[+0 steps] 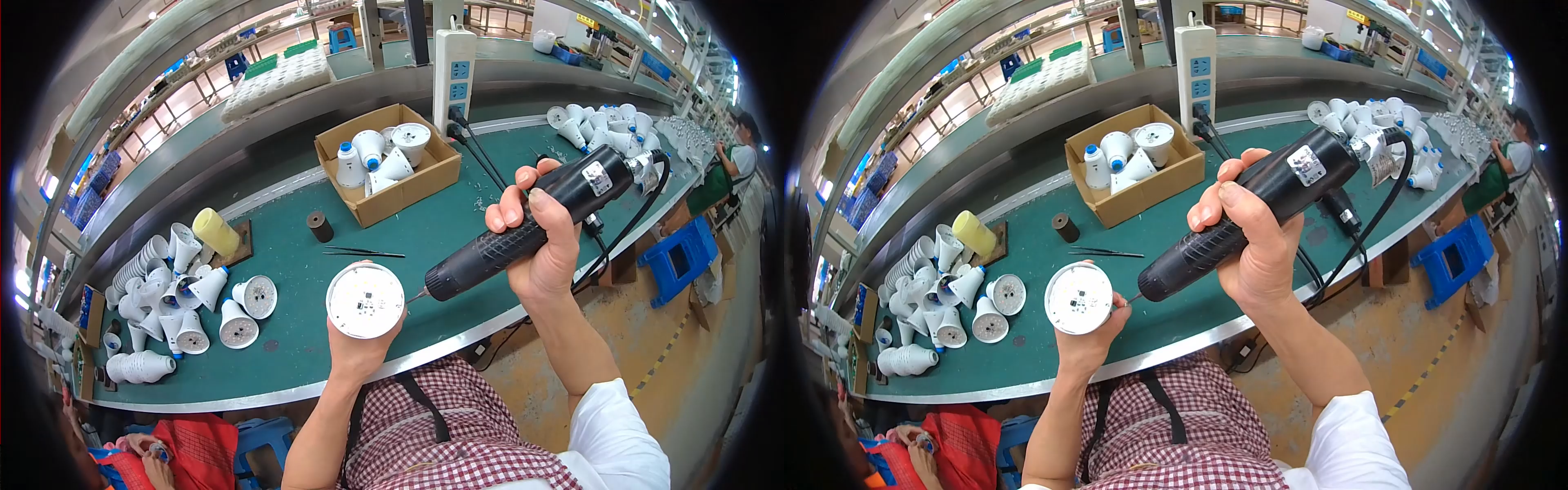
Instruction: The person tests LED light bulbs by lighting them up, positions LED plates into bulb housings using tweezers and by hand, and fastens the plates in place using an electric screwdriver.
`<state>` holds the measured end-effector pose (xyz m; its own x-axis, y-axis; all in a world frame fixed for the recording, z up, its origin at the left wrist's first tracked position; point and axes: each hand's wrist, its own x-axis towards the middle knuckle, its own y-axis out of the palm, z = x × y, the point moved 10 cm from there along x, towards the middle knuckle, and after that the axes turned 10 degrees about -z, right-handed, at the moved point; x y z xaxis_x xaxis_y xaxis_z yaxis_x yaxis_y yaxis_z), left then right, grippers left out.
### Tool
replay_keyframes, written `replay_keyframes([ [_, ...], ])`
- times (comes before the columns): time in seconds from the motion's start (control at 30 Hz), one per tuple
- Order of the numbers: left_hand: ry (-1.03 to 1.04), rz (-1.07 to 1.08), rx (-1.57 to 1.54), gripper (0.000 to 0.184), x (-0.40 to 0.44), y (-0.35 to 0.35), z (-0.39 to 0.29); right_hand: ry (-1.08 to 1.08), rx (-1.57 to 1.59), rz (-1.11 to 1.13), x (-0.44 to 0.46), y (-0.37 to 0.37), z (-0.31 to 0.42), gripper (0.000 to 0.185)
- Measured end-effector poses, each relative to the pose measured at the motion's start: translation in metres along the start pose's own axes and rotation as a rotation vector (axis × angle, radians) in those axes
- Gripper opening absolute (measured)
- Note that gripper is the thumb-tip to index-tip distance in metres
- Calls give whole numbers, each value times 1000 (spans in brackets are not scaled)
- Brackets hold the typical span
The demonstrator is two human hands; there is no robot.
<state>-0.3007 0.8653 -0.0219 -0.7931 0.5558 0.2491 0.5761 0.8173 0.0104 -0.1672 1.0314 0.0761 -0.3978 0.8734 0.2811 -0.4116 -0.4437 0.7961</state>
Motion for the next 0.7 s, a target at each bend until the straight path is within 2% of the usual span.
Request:
replay_keyframes([
  [0.27,99,8,85,57,0,-1,0,-4,-7,5,-3,0,-2,32],
  [0.33,262,-4,176,58,-2,-1,-13,-8,-10,4,-4,0,-1,32],
  [0.7,194,-3,154,64,-3,2,-16,-43,-47,51,-12,6,-1,31],
])
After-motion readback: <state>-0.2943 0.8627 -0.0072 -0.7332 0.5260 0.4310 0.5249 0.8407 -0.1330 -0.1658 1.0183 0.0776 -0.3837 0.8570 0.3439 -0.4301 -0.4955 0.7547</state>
